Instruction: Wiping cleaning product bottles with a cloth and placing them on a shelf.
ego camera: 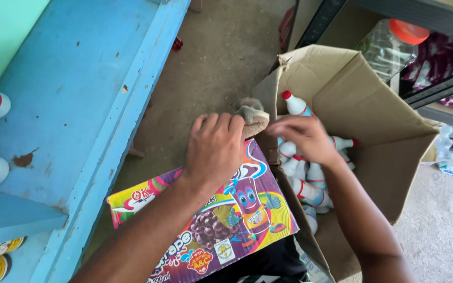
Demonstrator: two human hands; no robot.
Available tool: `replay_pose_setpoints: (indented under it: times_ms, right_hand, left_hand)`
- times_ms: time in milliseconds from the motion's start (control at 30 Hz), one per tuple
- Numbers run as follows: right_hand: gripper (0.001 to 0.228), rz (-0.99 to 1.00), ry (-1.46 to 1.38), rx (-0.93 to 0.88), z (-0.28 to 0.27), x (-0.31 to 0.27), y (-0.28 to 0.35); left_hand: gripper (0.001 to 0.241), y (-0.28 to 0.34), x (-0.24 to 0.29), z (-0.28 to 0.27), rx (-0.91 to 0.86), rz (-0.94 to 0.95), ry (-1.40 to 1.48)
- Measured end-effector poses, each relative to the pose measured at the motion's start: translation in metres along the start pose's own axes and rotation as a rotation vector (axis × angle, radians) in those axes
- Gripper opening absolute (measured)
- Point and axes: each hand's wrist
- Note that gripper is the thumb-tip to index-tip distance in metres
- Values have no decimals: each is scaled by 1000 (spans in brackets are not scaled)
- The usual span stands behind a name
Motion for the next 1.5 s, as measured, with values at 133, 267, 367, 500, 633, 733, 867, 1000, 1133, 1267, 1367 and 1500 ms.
replay_pose_setpoints:
  times_ms: [133,267,367,500,633,733,867,1000,1133,1267,1367,1500]
  right_hand:
    - [17,92,-316,554,-40,111,32]
    - [32,445,498,411,-13,220,53]
    - [60,176,773,-7,40,248,79]
    - [69,336,955,-150,80,240,80]
    - [72,583,1049,-158,90,219,87]
    - [81,645,1034,-184,94,219,92]
    - [88,634,920,-235,92,238,118]
    - [79,656,978,-304,88,231,117]
    - [67,644,881,-209,81,227,113]
    - [73,519,745,65,67,197,100]
    - [80,595,585,239,45,104,80]
    - [81,432,383,430,14,14,59]
  left_hand:
    - [7,-1,6,-4,-85,-41,-15]
    - [11,1,8,-8,-313,-218,30]
    - [12,3,10,-13,-361,-239,46]
    - [12,5,15,-18,-361,-231,35]
    - [11,11,16,-19,-292,-236,61]
    - [11,11,5,-17,-285,-236,78]
    - [17,9,-2,-17,-222,-267,134]
    - [19,9,1,-20,-185,-279,226]
    - [21,7,-3,-24,-107,-398,376]
    - [26,4,-17,-22,-152,-705,625]
    - [26,10,-31,-3,-19,-779,828]
    - [26,14,-37,2,141,-813,886]
Point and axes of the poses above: each hand's wrist, its own y-axis away from the middle knuckle, its own z-axis out of the palm, x = y × z, and after that the axes turned 5 degrees about z, right-handed
